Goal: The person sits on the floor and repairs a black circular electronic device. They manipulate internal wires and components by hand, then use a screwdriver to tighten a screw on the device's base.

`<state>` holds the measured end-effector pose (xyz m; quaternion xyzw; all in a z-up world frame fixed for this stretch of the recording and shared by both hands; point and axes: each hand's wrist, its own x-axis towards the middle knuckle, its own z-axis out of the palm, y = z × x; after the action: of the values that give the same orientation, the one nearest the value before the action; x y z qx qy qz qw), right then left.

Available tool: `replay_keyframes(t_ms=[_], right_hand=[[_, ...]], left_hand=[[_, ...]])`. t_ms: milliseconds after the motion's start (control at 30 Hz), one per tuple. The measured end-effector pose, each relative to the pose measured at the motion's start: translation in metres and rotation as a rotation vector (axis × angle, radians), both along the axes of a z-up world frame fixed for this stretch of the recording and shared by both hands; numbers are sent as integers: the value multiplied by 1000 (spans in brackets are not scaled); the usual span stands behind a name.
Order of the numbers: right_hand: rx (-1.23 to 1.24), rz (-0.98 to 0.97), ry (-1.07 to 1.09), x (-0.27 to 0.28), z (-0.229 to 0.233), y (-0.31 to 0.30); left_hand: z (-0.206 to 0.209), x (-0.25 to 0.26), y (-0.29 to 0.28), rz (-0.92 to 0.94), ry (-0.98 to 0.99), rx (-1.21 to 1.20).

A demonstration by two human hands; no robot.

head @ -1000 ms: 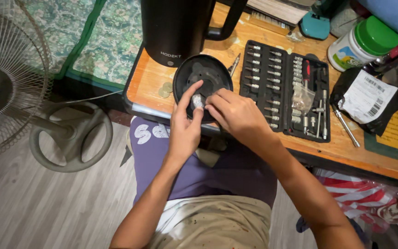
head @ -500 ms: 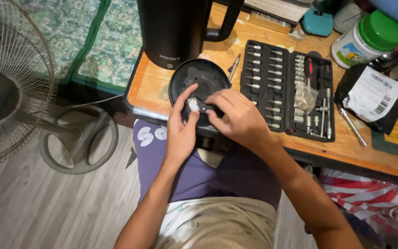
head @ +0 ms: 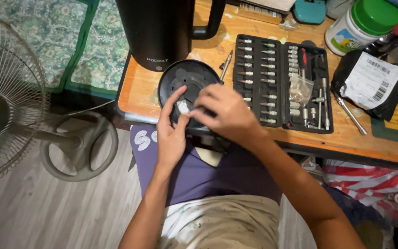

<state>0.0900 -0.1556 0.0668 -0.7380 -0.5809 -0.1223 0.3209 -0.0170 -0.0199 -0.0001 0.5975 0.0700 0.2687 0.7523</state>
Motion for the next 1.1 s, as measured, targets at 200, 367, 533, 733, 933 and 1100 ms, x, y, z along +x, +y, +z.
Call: replay_keyframes(t_ms=[200, 367, 533, 733, 933, 1100], right_hand=[[-156, -224, 93, 35, 16, -29], [-416, -88, -87, 25, -1, -14], [-463, -75, -115, 28, 4, -10], [-48, -168, 43, 29, 10, -42], [556, -210, 451, 38, 13, -77], [663, -135, 488, 25, 35, -97]], left_hand=[[7, -10, 30, 172, -12, 113], [9, -15, 35, 210, 13, 105], [3, -9, 30, 177, -30, 121], [3, -5, 33, 190, -62, 78], [4, 1, 23, 149, -21, 71], [10, 20, 10, 8, -57, 48]])
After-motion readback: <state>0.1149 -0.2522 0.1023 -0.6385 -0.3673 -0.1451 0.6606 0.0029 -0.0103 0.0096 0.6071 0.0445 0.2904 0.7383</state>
